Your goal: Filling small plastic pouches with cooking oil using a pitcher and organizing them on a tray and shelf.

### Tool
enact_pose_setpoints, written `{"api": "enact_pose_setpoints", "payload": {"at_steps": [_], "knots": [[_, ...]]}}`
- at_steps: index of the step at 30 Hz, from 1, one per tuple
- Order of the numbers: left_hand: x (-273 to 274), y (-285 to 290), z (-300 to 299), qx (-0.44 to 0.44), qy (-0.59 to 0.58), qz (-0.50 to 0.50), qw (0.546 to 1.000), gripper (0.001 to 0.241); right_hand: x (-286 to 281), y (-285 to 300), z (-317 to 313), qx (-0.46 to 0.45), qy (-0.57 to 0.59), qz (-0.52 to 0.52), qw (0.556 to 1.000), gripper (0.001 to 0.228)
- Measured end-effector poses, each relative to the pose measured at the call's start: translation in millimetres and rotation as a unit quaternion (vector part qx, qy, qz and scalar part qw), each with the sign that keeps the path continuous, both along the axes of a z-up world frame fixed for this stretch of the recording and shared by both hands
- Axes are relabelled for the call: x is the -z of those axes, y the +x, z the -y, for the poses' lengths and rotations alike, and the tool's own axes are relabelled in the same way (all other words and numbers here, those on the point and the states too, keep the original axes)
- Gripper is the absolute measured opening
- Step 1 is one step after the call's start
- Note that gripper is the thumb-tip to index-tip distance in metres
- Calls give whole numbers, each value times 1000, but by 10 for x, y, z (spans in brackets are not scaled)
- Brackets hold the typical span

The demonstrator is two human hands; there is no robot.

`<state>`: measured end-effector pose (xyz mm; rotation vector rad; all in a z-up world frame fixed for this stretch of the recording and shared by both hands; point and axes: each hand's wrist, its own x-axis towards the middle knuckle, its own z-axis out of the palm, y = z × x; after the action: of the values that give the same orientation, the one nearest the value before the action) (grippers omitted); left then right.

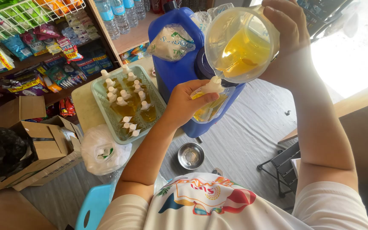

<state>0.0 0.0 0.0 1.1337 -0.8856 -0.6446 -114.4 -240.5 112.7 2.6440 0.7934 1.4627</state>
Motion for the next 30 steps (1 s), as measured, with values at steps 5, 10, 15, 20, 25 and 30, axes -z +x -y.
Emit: {"api": "enact_pose_setpoints", "payload": {"at_steps": [5, 10, 15, 20, 25, 30], "knots": [[20, 0, 11, -7, 6, 2, 1000, 40, -16, -6, -10, -9, 2, -3, 1000, 111], [23, -6, 14, -7, 4, 4, 1000, 39, -5, -19, -6, -4, 3, -1, 1000, 110], [27, -20, 12, -2, 1, -3, 1000, 40, -1, -27, 8, -3, -5, 3, 1000, 110], [26, -26, 8, -1, 2, -6, 1000, 41, -14, -43, -23, 3, -5, 7, 1000, 109], [31, -30, 6, -8, 7, 3, 1000, 42, -19, -52, -27, 15, -16, 17, 1000, 108], [21, -43, -2, -9, 11, -6, 1000, 42, -12, -72, -30, 18, -6, 8, 1000, 107]]}}
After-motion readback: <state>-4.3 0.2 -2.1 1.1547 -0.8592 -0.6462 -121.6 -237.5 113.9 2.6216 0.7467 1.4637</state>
